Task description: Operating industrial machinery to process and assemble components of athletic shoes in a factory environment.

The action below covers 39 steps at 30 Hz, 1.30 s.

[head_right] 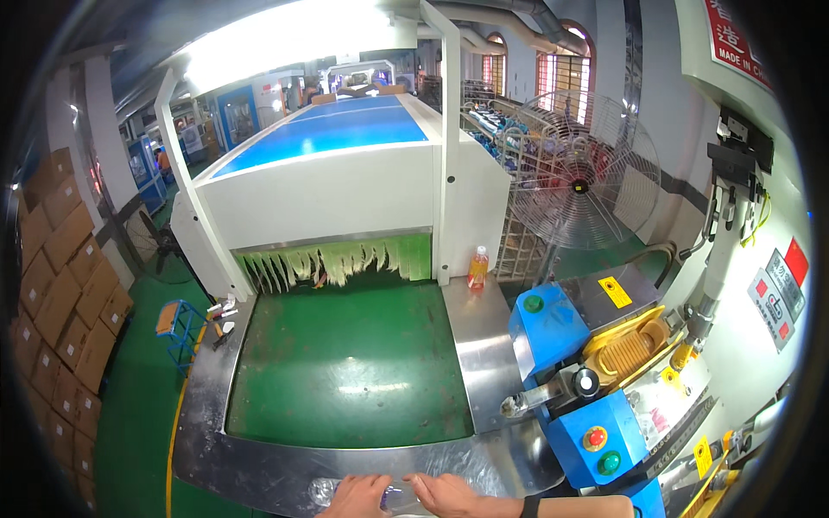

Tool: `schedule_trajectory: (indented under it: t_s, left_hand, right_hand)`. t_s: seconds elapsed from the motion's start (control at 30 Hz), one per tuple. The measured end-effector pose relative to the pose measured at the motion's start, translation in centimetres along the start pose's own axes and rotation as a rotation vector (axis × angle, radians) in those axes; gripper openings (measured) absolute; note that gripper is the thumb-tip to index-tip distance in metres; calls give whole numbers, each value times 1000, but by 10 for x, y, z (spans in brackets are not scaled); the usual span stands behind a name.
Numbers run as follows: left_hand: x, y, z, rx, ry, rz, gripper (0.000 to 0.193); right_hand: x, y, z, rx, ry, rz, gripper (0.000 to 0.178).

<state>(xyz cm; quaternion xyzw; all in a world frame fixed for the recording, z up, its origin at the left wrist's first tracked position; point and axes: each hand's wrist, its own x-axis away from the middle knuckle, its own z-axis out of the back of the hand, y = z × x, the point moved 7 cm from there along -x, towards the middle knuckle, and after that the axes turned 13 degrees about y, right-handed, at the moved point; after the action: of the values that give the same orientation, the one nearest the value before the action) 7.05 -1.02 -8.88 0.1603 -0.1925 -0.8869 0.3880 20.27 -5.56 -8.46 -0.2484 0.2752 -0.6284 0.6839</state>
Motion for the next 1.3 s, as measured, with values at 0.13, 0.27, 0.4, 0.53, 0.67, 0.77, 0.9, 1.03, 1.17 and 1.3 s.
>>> schedule_trajectory:
  t_s: [0.13, 0.27, 0.4, 0.53, 0.67, 0.77, 0.9, 1.03, 1.17, 1.3]
  left_hand:
    - [2, 1, 5, -28, 109, -85, 38]
    - [0, -6, 7, -17, 129, -67, 32]
    - [-6, -11, 13, 113, 198, -18, 29]
    - [-10, -19, 7, 231, 193, 35, 39]
    - [-20, -41, -5, 151, 385, 28, 56]
    - [-34, -80, -31, 130, 508, 58, 53]
    - [-51, -166, -92, 189, 445, 254, 58]
    - [-65, -231, -139, 34, 485, 330, 49]
    - [-67, -252, -153, -129, 645, 376, 30]
    - [-71, -258, -167, -88, 497, 540, 27]
  right_hand:
    - [2, 30, -31, -216, 43, -335, 32]
    - [4, 37, -43, -228, -279, -510, 50]
    - [-23, 5, -2, -71, -25, -118, 45]
    - [-42, -14, 10, 65, 37, 68, 44]
    - [-80, -16, 22, 62, 111, 165, 39]
    - [-123, 0, 42, 238, 139, 123, 35]
    - [-192, 44, 92, 424, 196, -56, 40]
    - [-259, 96, 156, 610, 295, -216, 43]
    - [-322, 151, 211, 722, 347, -327, 45]
    - [-377, 220, 249, 758, 415, -504, 43]
